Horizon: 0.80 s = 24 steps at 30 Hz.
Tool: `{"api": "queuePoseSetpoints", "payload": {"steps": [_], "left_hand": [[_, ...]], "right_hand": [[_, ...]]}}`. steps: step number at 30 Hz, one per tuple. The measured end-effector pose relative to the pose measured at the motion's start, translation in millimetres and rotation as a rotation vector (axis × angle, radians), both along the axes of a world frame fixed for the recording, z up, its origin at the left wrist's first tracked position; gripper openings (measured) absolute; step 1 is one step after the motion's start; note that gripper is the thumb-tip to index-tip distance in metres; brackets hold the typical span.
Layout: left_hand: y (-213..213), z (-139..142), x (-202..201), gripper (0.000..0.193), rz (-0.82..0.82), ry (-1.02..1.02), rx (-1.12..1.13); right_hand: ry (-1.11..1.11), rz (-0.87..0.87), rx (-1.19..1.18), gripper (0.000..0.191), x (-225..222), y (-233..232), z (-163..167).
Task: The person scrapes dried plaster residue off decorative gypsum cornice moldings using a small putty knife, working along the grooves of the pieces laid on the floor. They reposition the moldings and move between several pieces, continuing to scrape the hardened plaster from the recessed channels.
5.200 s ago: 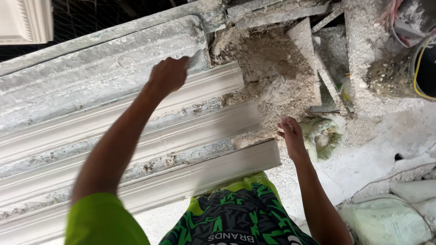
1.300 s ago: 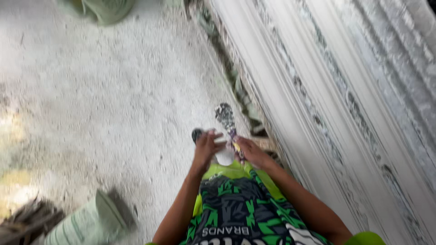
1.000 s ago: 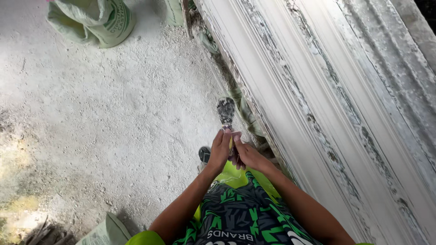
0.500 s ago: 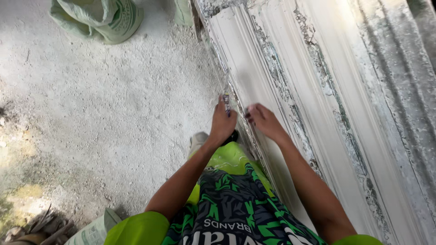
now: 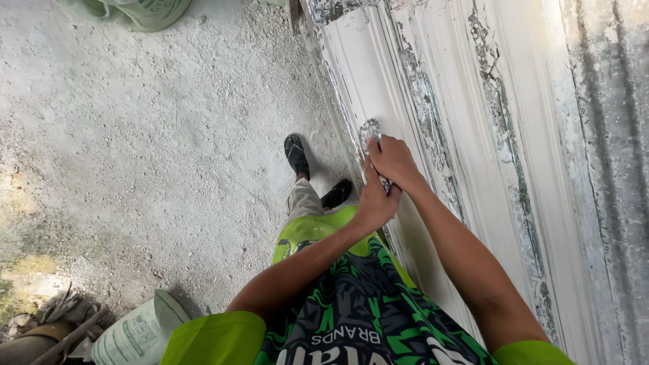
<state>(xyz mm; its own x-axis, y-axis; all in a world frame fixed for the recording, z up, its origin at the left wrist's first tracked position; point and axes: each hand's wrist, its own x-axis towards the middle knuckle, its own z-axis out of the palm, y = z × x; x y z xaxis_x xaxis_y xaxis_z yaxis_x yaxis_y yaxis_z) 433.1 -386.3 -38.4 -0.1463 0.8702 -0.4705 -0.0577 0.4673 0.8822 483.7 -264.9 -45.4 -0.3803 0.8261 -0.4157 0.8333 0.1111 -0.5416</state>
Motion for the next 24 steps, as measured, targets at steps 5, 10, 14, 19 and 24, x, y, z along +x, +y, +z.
{"api": "queuePoseSetpoints", "payload": {"steps": [5,10,14,19,24], "left_hand": [[7,8,-4,0.094,0.048,0.012,0.174],[47,-7,-34,0.091,0.010,0.038,0.033],[58,-2,-42,0.088,0.039,0.049,0.080],[28,20,-31,0.097,-0.072,-0.049,-0.079],[81,-6,-67,0.091,0.003,0.024,0.016]], "right_hand": [[-0.073,0.035,0.028,0.055,-1,5,0],[-0.009,-0.044,-0.048,0.050,-35,45,-1],[-0.058,-0.027,0.006,0.054,-42,54,-3],[-0.019,-0.003,0.026,0.054,-24,23,11],[0.035,-0.055,0.003,0.049,-68,74,15]]}}
